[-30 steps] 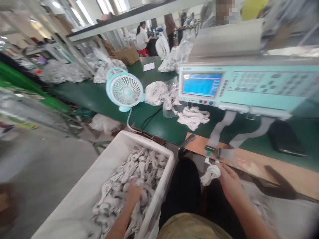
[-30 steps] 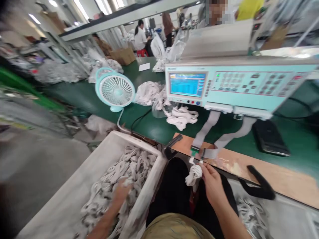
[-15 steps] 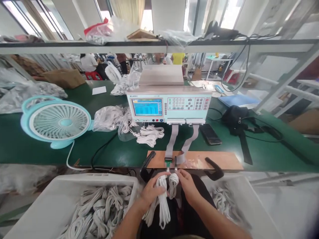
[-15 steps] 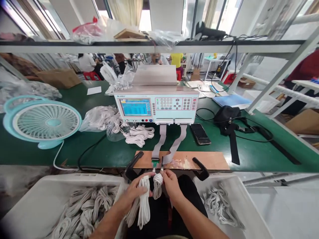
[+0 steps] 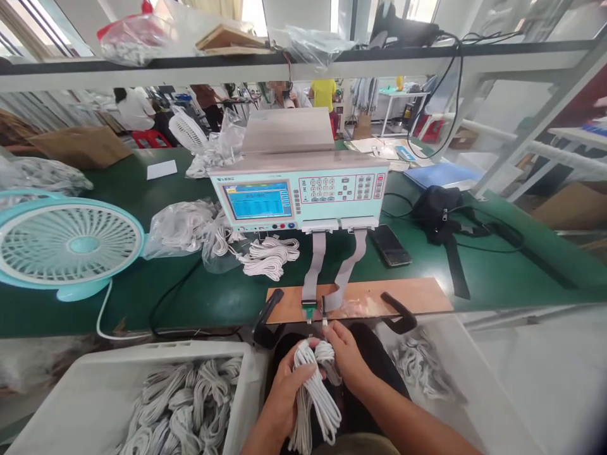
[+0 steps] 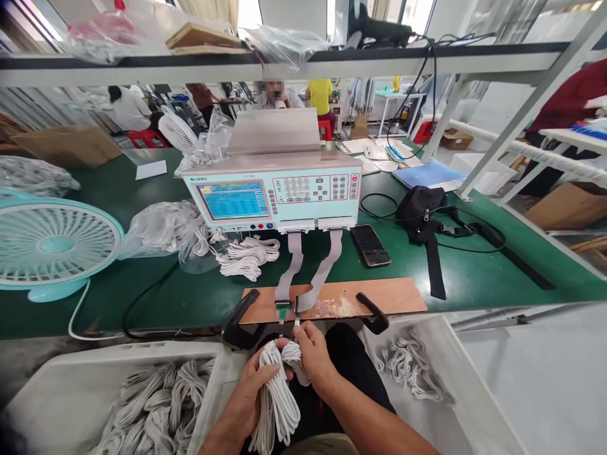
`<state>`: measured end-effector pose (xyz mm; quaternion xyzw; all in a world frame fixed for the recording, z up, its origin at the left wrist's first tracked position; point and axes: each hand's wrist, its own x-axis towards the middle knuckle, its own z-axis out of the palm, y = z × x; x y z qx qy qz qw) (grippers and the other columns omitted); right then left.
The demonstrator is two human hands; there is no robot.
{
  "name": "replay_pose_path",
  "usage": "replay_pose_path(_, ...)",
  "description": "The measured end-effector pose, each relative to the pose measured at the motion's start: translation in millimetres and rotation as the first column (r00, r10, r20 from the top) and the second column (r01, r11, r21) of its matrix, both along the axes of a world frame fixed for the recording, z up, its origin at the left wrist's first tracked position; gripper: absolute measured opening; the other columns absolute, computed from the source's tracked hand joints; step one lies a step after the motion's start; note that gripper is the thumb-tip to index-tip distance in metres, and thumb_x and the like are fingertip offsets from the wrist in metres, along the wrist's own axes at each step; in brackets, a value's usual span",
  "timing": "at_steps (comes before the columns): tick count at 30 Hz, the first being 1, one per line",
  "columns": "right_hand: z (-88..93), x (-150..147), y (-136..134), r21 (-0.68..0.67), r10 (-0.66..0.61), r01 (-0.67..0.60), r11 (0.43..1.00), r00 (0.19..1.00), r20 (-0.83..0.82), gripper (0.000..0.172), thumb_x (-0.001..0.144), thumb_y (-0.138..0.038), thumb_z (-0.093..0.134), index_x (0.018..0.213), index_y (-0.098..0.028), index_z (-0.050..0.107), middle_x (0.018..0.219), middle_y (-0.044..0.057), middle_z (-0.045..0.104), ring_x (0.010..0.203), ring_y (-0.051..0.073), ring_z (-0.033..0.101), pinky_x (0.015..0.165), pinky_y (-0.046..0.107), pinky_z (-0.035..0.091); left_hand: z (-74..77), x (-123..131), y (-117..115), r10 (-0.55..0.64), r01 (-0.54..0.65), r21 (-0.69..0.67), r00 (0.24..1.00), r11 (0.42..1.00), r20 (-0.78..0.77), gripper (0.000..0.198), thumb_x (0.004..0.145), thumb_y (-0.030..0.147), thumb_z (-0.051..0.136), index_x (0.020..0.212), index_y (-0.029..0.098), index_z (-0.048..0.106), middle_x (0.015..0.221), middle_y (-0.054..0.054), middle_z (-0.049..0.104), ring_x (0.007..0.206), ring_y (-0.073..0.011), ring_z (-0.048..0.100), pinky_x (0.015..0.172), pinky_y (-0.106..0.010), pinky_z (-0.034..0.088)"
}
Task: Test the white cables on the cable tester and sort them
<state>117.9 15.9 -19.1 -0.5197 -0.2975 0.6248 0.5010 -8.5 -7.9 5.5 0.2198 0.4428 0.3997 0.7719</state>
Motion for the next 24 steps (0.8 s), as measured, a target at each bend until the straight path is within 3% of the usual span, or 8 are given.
replay_pose_path(4,6.5,-5.2,-3.5,-0.044,0.01,-0.009,0.999,1.0,0.012,0.04,0.075,-0.053,0.053,0.074,-0.015,0.041,0.055,-0.004,0.039,0.043,0.006,0.035,0.042,0.018,0.029,1.3,-3.4,4.9,0.004,-0.005,0.01,1.0,1.0,0.022,0.053,0.056,0.029,0.073,0.104,0.014,0.057,0.081,-0.006,0.057,0.063,-0.0141,0.055,0.055,-0.022,0.043)
replay_pose_path(8,9.2,-8.8,-17.0,-0.054,0.056,-0.053,0.997,0.997,0.06,0.043,0.076,-0.056,0.05,0.071,-0.015,0.038,0.06,-0.002,0.04,0.049,0.007,0.037,0.045,0.019,0.032,-4.9,-11.5,4.3,-0.134,0.132,0.029,0.99,0.991,0.055,0.047,0.056,0.032,0.072,0.098,0.015,0.062,0.08,-0.005,0.056,0.06,-0.0126,0.053,0.056,-0.023,0.044)
replay_pose_path(12,2.2,34.3,-33.1,-0.057,0.13,-0.119,0.991,0.948,0.289,0.041,0.079,-0.053,0.045,0.067,-0.015,0.035,0.06,-0.002,0.037,0.054,0.008,0.036,0.05,0.02,0.031,-12.7,-15.5,-0.2,-0.223,0.22,0.108,0.975,0.969,0.012,0.047,0.058,0.03,0.072,0.102,0.018,0.062,0.112,-0.008,0.05,0.081,-0.0171,0.053,0.068,-0.025,0.046)
replay_pose_path(14,0.4,73.9,-41.1,-0.057,0.169,-0.167,0.984,0.802,0.572,0.037,0.083,-0.046,0.039,0.064,-0.015,0.035,0.059,0.0,0.039,0.056,0.01,0.038,0.053,0.022,0.031,-14.8,-13.2,-1.5,-0.194,0.195,0.105,0.981,0.975,-0.022,0.048,0.06,0.033,0.071,0.104,0.018,0.06,0.109,-0.008,0.052,0.073,-0.0133,0.052,0.063,-0.023,0.045)
replay_pose_path(17,6.5,119.2,-54.2,-0.115,0.187,-0.244,0.963,0.296,0.937,0.025,0.082,-0.034,0.041,0.069,-0.014,0.048,0.069,0.005,0.049,0.064,0.015,0.045,0.061,0.027,0.032,-17.1,-2.9,-2.4,-0.088,0.091,0.042,0.993,0.995,-0.074,0.049,0.06,0.04,0.071,0.1,0.015,0.057,0.087,-0.005,0.053,0.056,-0.0077,0.044,0.048,-0.019,0.039)
replay_pose_path(19,16.1,121.7,-61.6,-0.062,0.094,-0.273,0.96,0.104,0.99,0.019,0.081,-0.03,0.045,0.085,-0.015,0.056,0.083,0.008,0.053,0.072,0.018,0.049,0.066,0.029,0.034,-19.2,7.3,-3.0,-0.093,0.098,0.031,0.987,0.995,-0.13,0.051,0.06,0.044,0.071,0.098,0.015,0.055,0.079,-0.003,0.051,0.055,-0.0075,0.043,0.044,-0.018,0.036)
replay_pose_path(20,21.4,114.2,-63.8,-0.025,0.064,-0.319,0.947,0.113,0.991,0.019,0.082,-0.029,0.046,0.092,-0.016,0.056,0.087,0.009,0.053,0.075,0.018,0.05,0.068,0.029,0.035,-20.4,12.7,-3.5,-0.127,0.135,0.04,0.979,0.99,-0.161,0.05,0.062,0.046,0.069,0.097,0.015,0.054,0.076,-0.002,0.05,0.054,-0.0075,0.042,0.044,-0.017,0.035)
replay_pose_path(24,35.8,62.6,-58.4,0.139,0.079,-0.523,0.841,0.372,0.925,0.013,0.085,-0.024,0.043,0.089,-0.017,0.054,0.082,0.005,0.053,0.074,0.013,0.049,0.066,0.023,0.037,-25.1,28.3,-8.5,-0.188,0.265,0.212,0.927,0.94,-0.326,0.041,0.076,0.05,0.054,0.096,0.015,0.056,0.078,-0.004,0.054,0.066,-0.0116,0.05,0.059,-0.021,0.043)
